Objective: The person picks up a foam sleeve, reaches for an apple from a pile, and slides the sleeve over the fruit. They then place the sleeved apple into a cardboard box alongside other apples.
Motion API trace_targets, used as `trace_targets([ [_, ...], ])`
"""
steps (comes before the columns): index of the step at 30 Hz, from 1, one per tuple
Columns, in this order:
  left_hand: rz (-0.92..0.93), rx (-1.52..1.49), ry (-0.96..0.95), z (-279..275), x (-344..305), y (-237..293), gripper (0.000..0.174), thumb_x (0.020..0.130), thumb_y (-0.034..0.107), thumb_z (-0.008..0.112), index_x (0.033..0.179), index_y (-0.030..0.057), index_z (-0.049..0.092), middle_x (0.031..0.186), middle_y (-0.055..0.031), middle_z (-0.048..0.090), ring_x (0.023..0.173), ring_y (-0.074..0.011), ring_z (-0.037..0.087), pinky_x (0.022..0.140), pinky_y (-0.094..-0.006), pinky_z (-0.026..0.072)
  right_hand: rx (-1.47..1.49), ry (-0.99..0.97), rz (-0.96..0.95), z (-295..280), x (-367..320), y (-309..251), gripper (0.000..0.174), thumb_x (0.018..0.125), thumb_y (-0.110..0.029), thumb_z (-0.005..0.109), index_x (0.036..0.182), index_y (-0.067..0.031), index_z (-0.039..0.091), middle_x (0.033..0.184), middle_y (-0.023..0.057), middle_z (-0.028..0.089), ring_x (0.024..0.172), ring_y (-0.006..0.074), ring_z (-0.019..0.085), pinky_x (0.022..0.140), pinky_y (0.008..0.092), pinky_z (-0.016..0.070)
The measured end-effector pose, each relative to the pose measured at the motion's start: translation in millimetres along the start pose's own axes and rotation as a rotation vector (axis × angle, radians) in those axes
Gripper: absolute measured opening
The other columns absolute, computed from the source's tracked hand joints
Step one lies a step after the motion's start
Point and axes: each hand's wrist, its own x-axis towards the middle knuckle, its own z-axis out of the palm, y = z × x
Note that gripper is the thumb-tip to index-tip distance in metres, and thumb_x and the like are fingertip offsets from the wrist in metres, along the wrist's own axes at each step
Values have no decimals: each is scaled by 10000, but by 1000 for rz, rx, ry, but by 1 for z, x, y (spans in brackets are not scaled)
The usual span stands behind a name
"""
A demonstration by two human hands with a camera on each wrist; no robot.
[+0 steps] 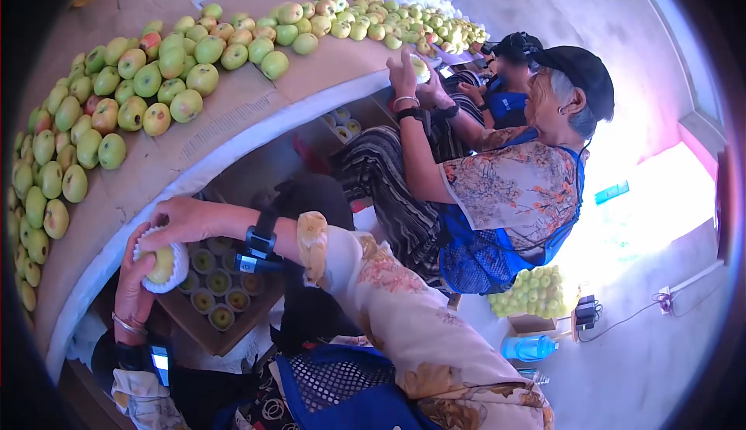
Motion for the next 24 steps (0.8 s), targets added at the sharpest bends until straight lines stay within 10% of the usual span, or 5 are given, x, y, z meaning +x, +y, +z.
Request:
trace_targets([
  [4,-2,-275,194,-24,9,-10,520,796,251,607,1235,55,411,1198,-97,484,1094,-221,500,916,-366,418,312,331,-51,7,-4,18,678,748,-439,631,1131,94,464,1002,208,578,941,255,574,824,314,452],
  [9,113,-301,354,-21,11,-17,425,824,249,577,1184,57,460,1131,-75,511,1057,-200,503,895,-351,407,959,284,-189,74,-6,29,610,751,-281,702,1179,44,415,1118,120,520,1056,161,498,909,292,395],
  [17,102,-34,485,-6,7,-15,516,822,145,575,1271,33,348,1157,-99,483,1062,-203,493,890,-332,408,1023,478,-147,99,5,34,404,791,-196,645,1100,14,490,1036,74,552,949,130,522,844,274,430],
  [21,107,114,470,-2,-3,3,686,789,156,636,1336,36,240,1179,-144,468,1103,-218,451,931,-322,362,1003,416,210,93,-3,43,295,804,-121,594,1069,-13,522,947,74,596,825,134,584,762,294,487],
  [24,227,38,571,-25,-22,29,692,782,200,644,1337,72,251,1223,-107,443,1141,-221,423,957,-345,324,1229,246,267,113,6,35,376,848,-202,523,1158,0,457,1091,146,551,1014,211,548,845,343,477],
])
